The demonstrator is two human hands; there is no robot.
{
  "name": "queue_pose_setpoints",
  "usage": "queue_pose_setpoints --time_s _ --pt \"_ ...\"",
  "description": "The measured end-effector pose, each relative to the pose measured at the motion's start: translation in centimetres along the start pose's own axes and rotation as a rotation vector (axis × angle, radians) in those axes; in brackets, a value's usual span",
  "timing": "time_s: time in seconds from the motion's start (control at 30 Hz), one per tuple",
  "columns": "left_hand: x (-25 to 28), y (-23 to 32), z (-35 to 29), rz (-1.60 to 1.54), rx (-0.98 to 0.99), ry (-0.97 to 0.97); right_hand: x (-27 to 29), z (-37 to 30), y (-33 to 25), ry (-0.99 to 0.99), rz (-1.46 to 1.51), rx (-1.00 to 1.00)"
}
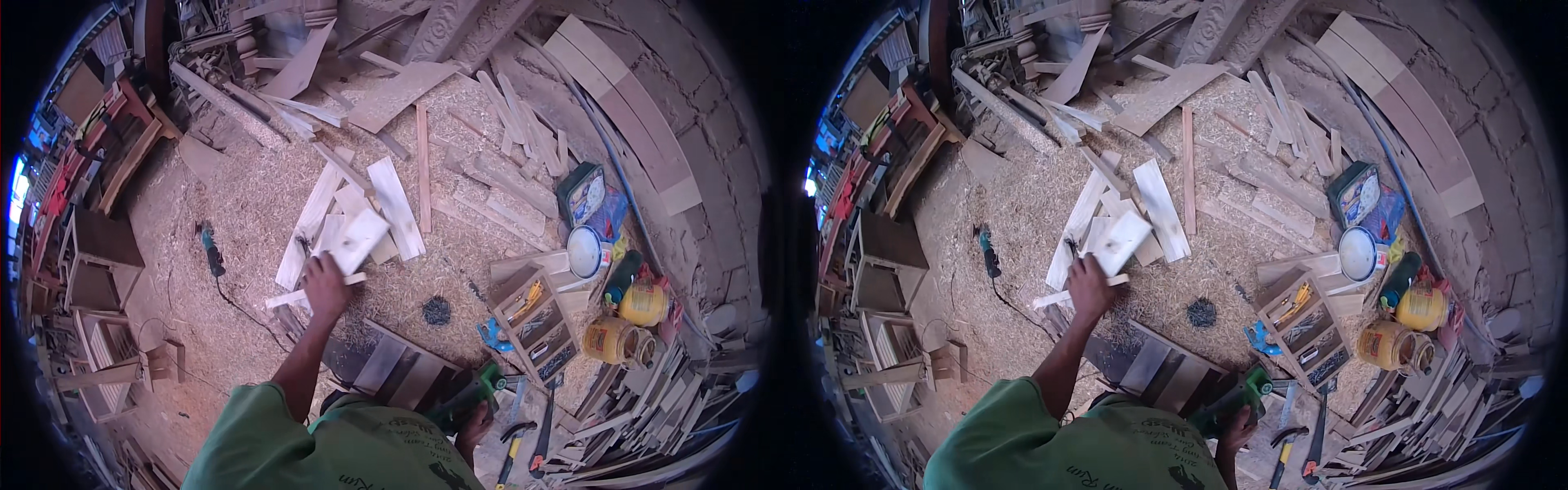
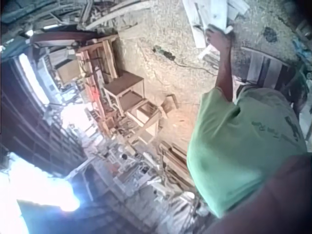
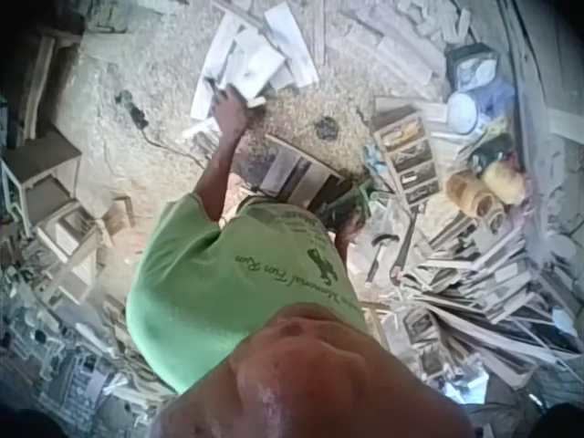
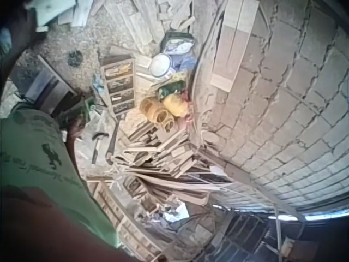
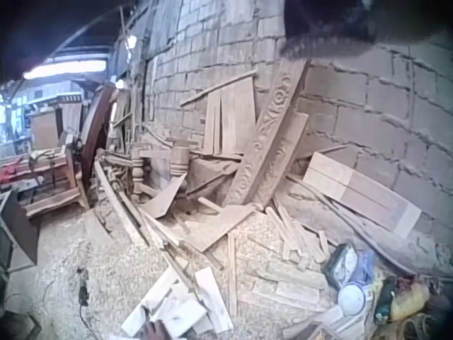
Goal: The person assembles a wooden chair frame by hammering nails into wooden slats and then smoothing the surfaces with a green electric sander. The person works on a workbench and the floor, handling multiple wooden pieces and tools.
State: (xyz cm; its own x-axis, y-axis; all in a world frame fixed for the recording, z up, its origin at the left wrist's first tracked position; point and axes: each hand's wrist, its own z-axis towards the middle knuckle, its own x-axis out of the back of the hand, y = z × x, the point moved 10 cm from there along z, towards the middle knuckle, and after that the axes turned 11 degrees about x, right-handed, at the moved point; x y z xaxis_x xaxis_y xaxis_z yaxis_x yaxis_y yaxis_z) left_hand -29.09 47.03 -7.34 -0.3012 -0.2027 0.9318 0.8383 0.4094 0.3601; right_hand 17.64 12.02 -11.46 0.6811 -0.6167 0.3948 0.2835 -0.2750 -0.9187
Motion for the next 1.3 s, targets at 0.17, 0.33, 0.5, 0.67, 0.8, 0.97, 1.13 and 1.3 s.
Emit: queue_pose_setpoints --time_s 0.17,0.33,0.5,0.67,0.8,0.97,1.13,1.3 --pt "-5.0 -5.8 3.7 -0.077 0.192 -0.507 -0.7 0.8 -3.5 0.061 0.048 -0.068" --pt "-3.4 -2.8 3.6 -0.207 0.136 -0.631 0.1 0.5 -0.9 0.09 0.096 -0.095" --pt "-4.1 -2.5 1.3 -0.389 0.185 -0.53 0.2 -0.1 -0.4 0.147 0.093 -0.205" --pt "-5.1 -2.5 -0.2 -0.715 0.5 -0.512 -0.2 0.8 -3.8 0.09 0.077 -0.121" --pt "-5.2 0.4 -0.8 -1.197 0.472 -0.547 0.0 0.7 -2.9 0.046 0.074 -0.158" --pt "-6.2 5.9 2.8 -1.317 0.474 -0.414 0.1 0.1 -3.7 0.135 0.069 -0.127" --pt "-10.7 14.4 11.6 -1.524 0.451 -0.351 0.7 -0.1 0.4 0.169 0.152 -0.122" --pt "-12.1 13.8 21.5 -0.664 0.433 -0.129 0.1 1.3 -5.1 0.107 0.044 -0.016"
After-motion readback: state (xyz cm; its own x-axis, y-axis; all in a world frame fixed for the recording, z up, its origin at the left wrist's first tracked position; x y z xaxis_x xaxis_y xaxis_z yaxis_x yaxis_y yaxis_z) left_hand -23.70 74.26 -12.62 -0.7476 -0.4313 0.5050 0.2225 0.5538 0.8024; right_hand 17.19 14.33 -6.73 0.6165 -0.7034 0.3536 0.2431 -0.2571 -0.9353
